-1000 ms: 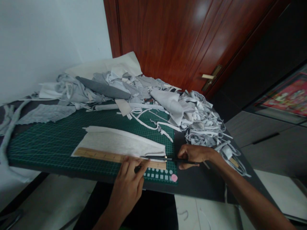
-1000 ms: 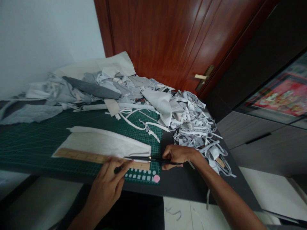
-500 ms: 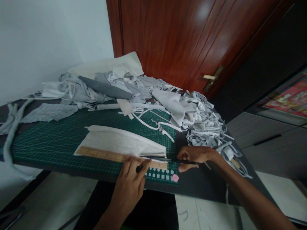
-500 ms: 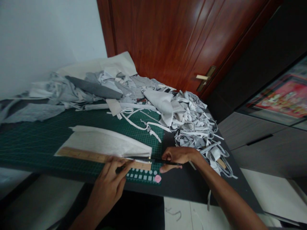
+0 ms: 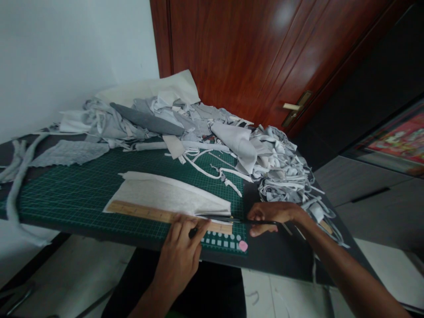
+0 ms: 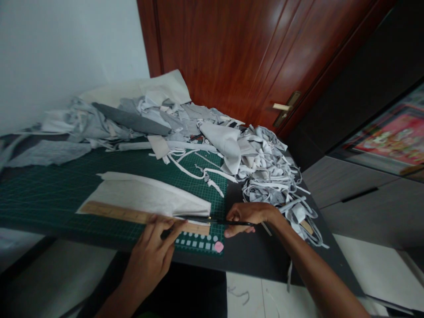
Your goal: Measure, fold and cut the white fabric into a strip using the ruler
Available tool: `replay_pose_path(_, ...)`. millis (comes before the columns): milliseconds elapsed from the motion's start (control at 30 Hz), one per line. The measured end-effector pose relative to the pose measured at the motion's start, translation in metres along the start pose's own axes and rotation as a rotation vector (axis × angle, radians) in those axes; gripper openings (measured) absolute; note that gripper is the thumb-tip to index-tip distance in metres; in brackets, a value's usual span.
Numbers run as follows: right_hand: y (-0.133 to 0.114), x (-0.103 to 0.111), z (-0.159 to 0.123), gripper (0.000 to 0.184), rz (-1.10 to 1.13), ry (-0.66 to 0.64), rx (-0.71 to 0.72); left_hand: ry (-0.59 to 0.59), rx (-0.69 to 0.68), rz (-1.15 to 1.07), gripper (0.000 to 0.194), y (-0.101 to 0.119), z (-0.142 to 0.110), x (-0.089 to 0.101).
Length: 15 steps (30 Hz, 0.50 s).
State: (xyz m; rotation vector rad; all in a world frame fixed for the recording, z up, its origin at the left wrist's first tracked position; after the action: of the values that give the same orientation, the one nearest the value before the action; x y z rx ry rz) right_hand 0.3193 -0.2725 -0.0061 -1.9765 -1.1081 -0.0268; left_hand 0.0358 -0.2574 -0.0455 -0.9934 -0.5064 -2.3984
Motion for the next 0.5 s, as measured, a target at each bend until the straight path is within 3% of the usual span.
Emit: replay_pose_path(500,-0.0060,0.0000,0.0028,0.056,0.048,-0.006,0.004,-0.059,-0.036,0.075,0.061,0.0082,0.0049,-0.0027)
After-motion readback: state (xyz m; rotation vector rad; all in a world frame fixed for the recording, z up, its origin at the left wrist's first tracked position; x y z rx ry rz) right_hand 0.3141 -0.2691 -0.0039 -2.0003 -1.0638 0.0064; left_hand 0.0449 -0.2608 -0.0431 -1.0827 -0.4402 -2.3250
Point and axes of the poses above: each hand's wrist, its own z-axis towards the middle knuckle, its own x-axis out of the back of the hand, y = z × x, the point moved 4 cm from there along z, towards the middle knuckle, and after that the axes turned 8 degrees about y, right-handed, at the moved point
